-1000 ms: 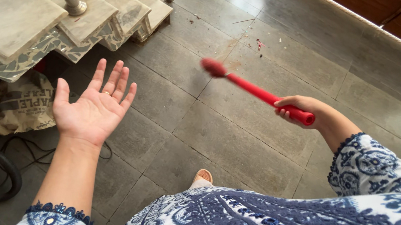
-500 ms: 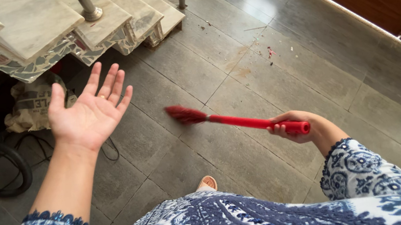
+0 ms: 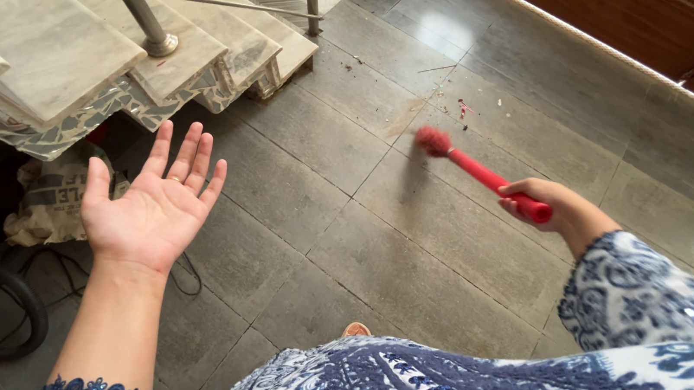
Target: The person sweeps debris across a tiled floor toward the bottom of a staircase using a handheld brush and a dustpan.
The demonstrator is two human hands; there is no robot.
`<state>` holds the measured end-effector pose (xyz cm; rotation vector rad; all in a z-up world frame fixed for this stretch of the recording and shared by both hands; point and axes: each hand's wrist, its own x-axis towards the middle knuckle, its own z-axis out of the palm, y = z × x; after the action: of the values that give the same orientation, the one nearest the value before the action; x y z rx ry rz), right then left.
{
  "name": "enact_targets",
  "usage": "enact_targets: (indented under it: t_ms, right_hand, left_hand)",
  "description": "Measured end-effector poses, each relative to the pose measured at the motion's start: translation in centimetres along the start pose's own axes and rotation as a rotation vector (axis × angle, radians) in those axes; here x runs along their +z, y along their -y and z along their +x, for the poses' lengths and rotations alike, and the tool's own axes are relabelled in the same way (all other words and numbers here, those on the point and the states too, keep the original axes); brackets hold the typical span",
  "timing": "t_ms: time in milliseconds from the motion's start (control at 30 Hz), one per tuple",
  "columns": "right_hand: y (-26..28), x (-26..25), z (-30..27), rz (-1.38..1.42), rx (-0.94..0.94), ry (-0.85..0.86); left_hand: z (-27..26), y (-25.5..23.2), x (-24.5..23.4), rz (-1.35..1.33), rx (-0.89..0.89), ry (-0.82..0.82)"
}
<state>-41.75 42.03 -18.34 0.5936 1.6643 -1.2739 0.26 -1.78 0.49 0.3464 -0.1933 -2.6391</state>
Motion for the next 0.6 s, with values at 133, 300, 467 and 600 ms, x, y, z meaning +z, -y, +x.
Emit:
enact_targets:
  t_ms: [133, 300, 467, 600]
  right_hand:
    - [0.3, -3.3, -4.9, -0.047, -0.041, 0.023]
    - [-0.1, -4.8, -13.6, -0.208, 0.035, 0.014]
    - [-2.6, -4.7, -15.7, -0.303, 0.161, 0.04]
    - [-5.0, -4.8, -15.3, -0.246, 0.304, 0.006]
  left_hand:
    - [0.8, 0.4, -0.3, 0.003, -0.047, 0.002]
    - [3.2, 2.1, 0.1, 0.037, -0.115, 0.016]
    - [5.5, 4.1, 1.3, 0.023, -0.185, 0.04]
    - [5.8, 4.9, 1.7, 0.048, -0.196, 0.036]
